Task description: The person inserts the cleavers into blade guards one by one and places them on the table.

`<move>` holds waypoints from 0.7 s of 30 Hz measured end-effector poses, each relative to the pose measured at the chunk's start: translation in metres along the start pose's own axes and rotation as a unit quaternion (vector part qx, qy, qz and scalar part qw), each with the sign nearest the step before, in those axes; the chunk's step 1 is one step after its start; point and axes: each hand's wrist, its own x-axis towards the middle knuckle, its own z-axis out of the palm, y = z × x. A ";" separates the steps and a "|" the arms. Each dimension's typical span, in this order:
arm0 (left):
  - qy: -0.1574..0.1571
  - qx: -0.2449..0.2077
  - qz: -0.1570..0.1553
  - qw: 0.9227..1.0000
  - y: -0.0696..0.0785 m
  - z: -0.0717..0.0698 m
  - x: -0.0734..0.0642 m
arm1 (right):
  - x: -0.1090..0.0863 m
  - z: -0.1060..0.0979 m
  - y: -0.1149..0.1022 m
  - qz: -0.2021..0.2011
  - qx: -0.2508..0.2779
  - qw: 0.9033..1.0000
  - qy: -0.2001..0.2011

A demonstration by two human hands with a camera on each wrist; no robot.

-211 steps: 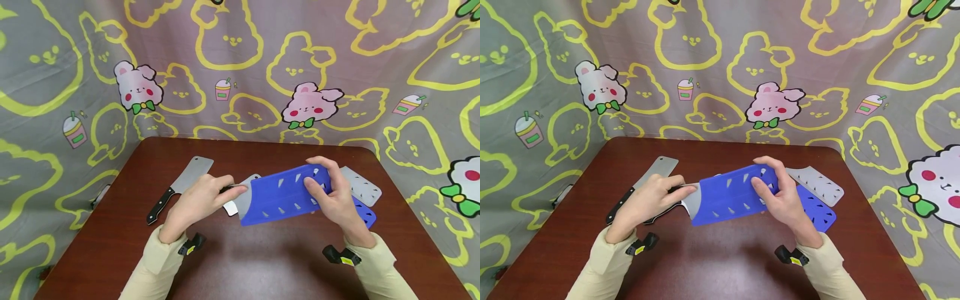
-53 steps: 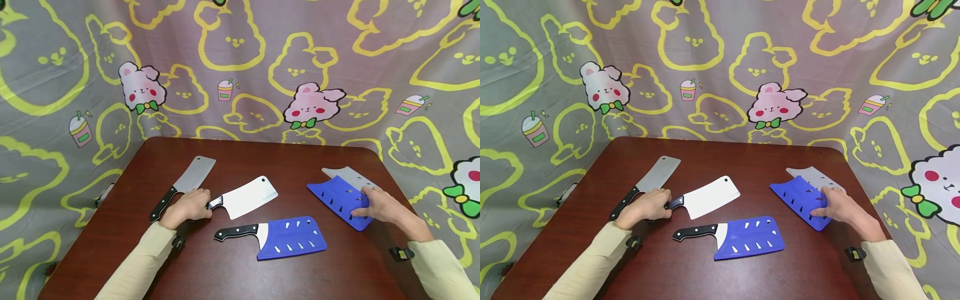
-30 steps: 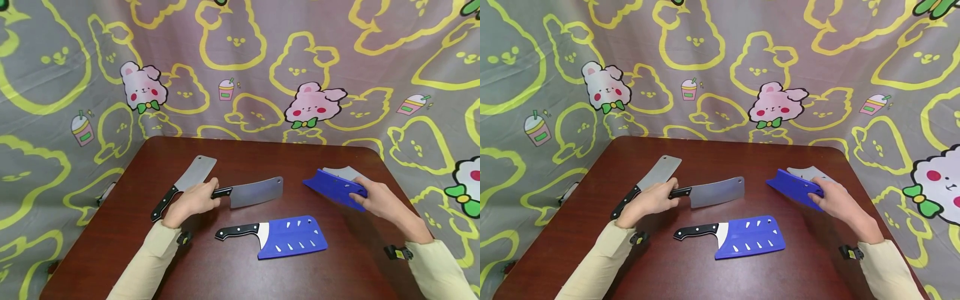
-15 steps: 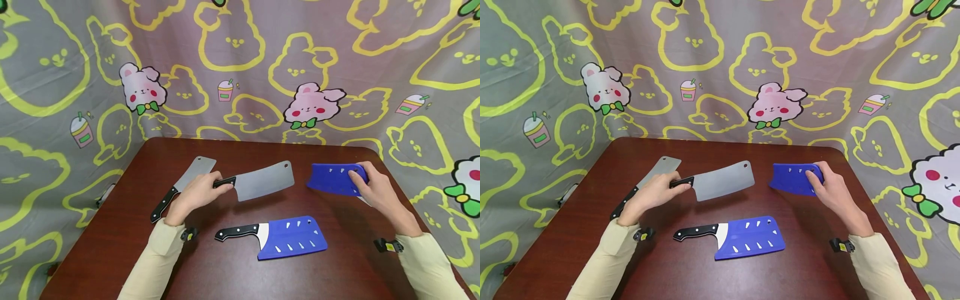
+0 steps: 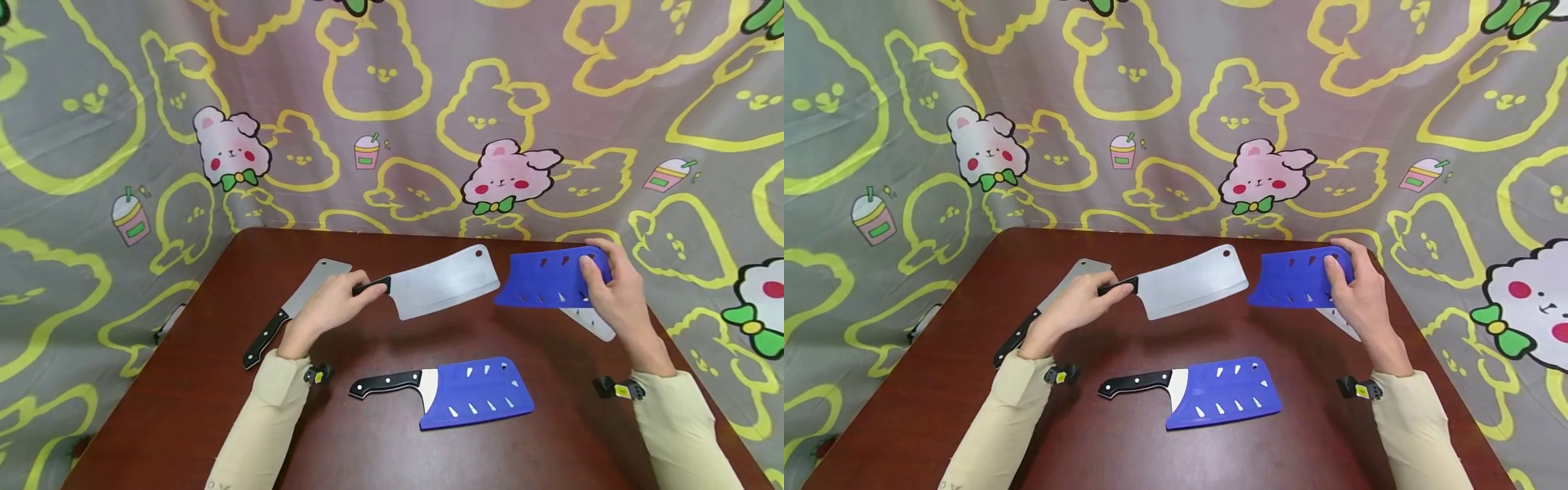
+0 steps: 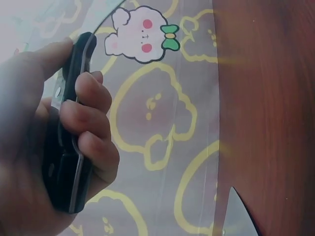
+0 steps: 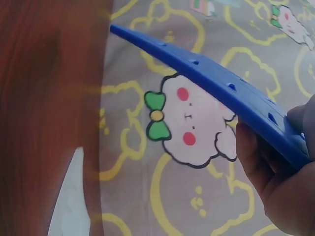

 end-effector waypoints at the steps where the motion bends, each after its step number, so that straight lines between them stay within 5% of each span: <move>1: 0.002 -0.004 0.003 1.000 -0.001 0.000 0.001 | 0.001 0.000 -0.001 -0.002 0.012 1.000 0.006; 13: 0.025 -0.038 0.014 0.999 0.002 -0.011 0.008 | 0.007 -0.005 -0.012 0.042 0.126 0.991 0.004; 15: 0.026 -0.046 0.011 0.999 0.003 -0.012 0.008 | 0.008 -0.005 -0.016 0.053 0.200 0.978 0.000; 21: 0.042 -0.057 0.001 0.998 0.003 -0.011 0.007 | 0.012 -0.002 -0.024 0.053 0.388 0.920 0.005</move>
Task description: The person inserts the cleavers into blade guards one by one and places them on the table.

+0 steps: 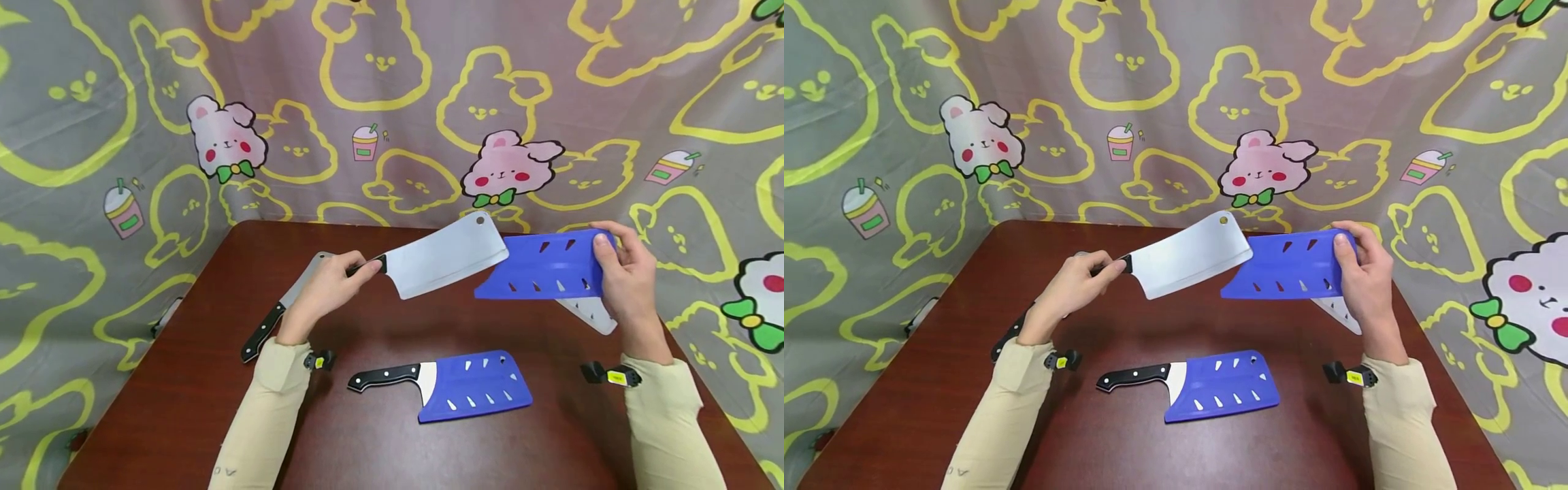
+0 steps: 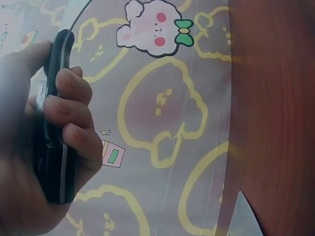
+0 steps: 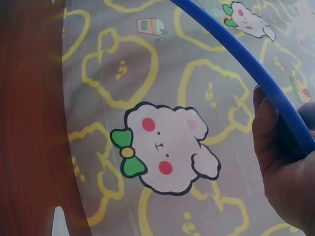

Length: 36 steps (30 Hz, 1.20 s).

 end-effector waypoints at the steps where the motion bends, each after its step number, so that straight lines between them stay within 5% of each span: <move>1: 0.004 -0.001 0.000 1.000 0.000 0.000 0.000 | 0.001 0.001 0.000 -0.003 0.005 1.000 0.001; 10: 0.030 -0.018 0.014 0.999 -0.003 0.001 -0.001 | 0.002 0.002 0.002 -0.022 0.056 0.998 0.013; 36: 0.023 -0.033 0.029 0.999 -0.007 0.001 -0.004 | -0.001 0.007 -0.004 -0.042 0.031 0.999 0.002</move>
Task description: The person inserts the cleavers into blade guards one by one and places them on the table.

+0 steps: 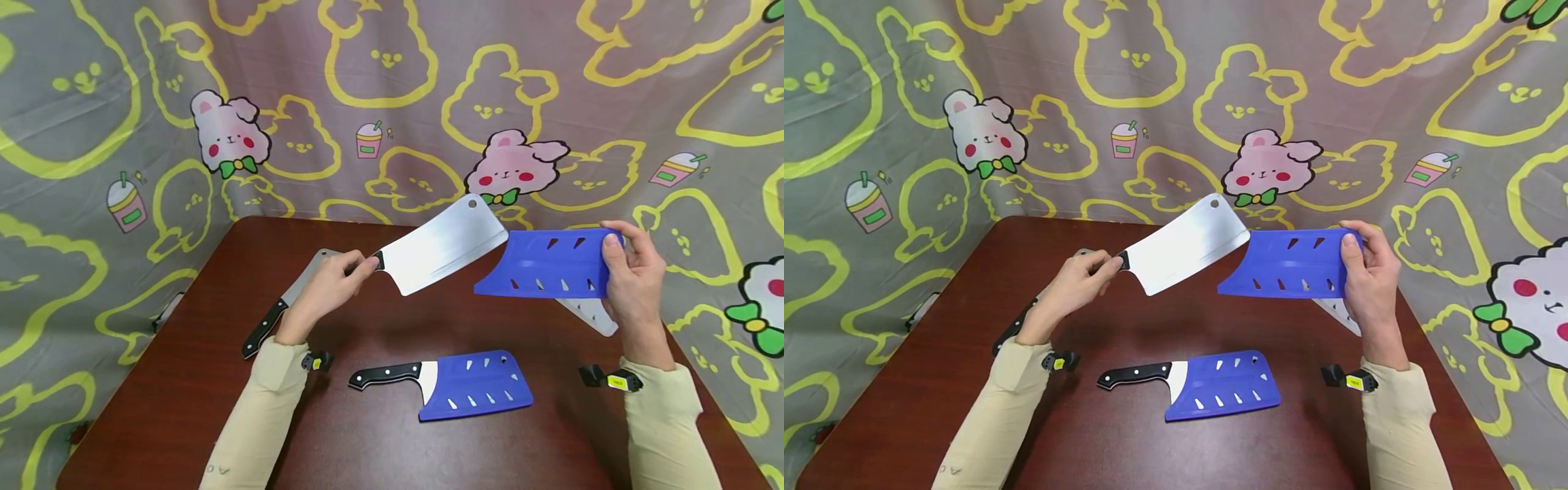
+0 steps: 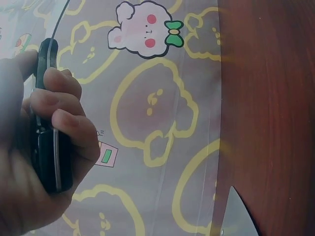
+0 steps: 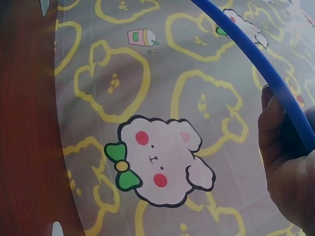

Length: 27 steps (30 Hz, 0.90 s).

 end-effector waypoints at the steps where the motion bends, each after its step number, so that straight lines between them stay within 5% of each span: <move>1: 0.001 0.001 0.000 1.000 0.000 0.000 0.000 | 0.000 0.001 0.000 0.001 0.003 1.000 0.004; 13: 0.009 0.010 0.003 1.000 0.009 -0.003 -0.002 | -0.001 0.005 0.002 -0.045 0.066 0.996 0.029; 27: 0.019 0.017 0.003 1.000 0.016 -0.002 -0.005 | -0.003 0.004 -0.002 -0.015 0.040 0.998 0.045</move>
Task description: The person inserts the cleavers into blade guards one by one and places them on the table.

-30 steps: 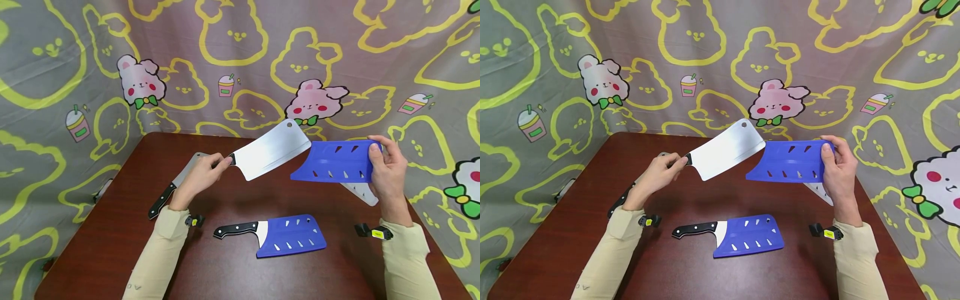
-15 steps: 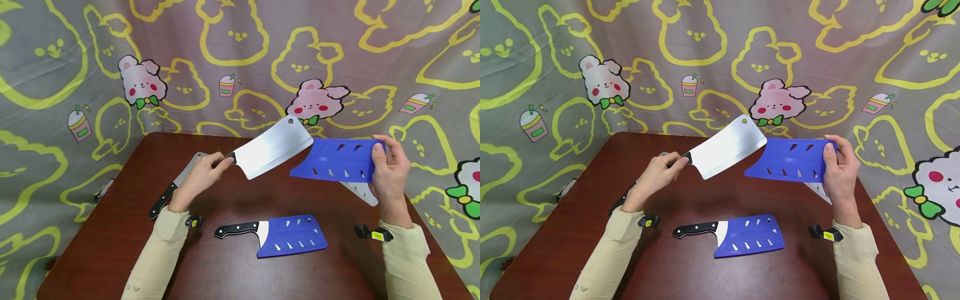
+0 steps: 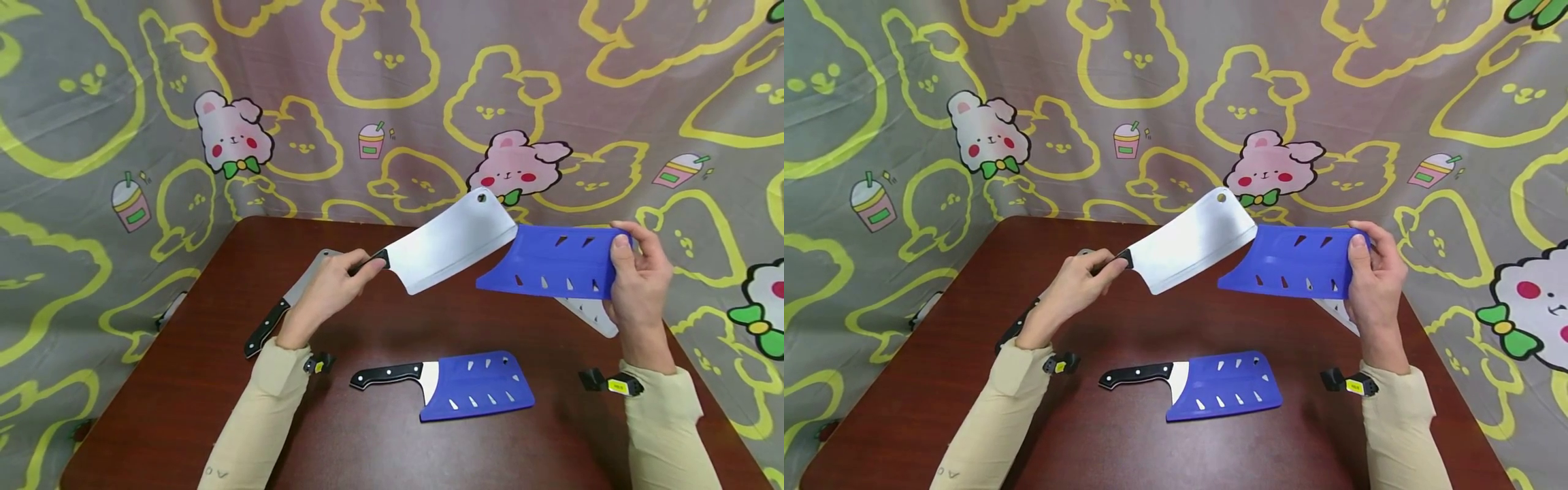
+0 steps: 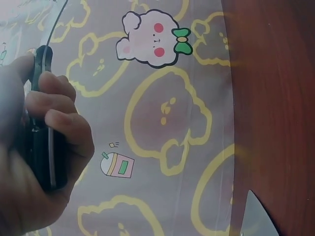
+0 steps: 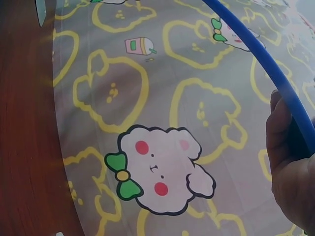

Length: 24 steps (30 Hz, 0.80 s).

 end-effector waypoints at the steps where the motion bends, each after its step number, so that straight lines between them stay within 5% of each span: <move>1: -0.002 -0.003 0.001 1.000 0.000 0.000 0.000 | 0.000 -0.001 0.000 -0.004 0.011 1.000 -0.002; 10: -0.048 0.015 0.032 0.998 0.006 -0.010 -0.012 | 0.002 -0.006 -0.001 -0.016 0.040 0.999 -0.025; 21: -0.171 0.040 0.006 0.984 0.002 -0.017 -0.028 | 0.002 -0.002 -0.007 0.056 -0.023 0.996 -0.069; 24: -0.189 0.040 0.001 0.981 0.001 -0.019 -0.029 | 0.002 -0.001 -0.006 0.060 -0.002 0.994 -0.090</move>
